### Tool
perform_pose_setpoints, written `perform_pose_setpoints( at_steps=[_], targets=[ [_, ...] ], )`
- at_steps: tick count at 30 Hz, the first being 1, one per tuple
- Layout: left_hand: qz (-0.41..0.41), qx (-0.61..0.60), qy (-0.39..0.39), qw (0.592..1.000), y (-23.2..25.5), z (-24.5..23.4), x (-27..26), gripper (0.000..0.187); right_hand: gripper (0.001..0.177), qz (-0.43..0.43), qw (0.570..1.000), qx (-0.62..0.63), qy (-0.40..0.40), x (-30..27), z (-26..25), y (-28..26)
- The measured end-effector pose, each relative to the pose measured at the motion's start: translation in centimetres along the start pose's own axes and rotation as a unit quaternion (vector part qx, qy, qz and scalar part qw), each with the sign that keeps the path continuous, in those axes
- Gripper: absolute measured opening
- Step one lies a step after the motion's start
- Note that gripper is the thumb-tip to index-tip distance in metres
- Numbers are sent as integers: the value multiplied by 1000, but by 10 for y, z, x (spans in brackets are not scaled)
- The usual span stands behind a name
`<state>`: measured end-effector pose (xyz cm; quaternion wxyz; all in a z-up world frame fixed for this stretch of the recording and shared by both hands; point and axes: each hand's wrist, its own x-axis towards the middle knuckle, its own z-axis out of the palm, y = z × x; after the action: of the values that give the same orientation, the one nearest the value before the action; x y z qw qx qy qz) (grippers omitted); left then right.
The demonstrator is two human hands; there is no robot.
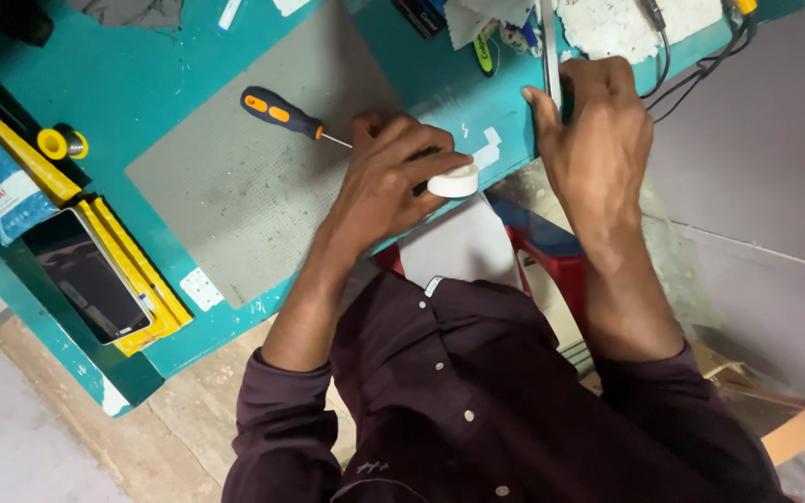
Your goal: The person handles a roll of white tape, peeling and folding a small piece. They then pick up a black mobile phone casing and use a metal spudger tool to pry and scrape along the edges and internal frame of the casing.
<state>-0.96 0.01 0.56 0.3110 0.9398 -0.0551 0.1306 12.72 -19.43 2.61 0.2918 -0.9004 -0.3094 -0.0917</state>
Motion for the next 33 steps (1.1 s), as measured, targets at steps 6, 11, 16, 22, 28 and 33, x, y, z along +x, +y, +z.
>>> perform_pose_setpoints(
  at_steps=[6, 11, 16, 22, 28, 33],
  targets=[
    [-16, -25, 20, 999, -1, 1, -2, 29, 14, -111, 984, 113, -84, -15, -12, -8],
    [-26, -24, 32, 999, 1, 4, -2, 24, 15, -176, 969, 113, -127, -17, -12, -6],
    [-70, -62, 32, 995, 8, 2, 1, 20, 23, -191, 964, 85, -165, -13, -17, -8],
    [-179, -155, 10, 971, 25, -14, 2, 24, 23, -150, 963, 115, -194, -6, -17, -10],
    [-192, -177, 4, 965, 35, -21, 5, 20, 30, -118, 948, 159, -249, 0, -23, -14],
    [-221, -225, 12, 949, 31, -12, 2, 24, 15, -125, 944, 128, -277, 10, -20, -5]
  ],
)
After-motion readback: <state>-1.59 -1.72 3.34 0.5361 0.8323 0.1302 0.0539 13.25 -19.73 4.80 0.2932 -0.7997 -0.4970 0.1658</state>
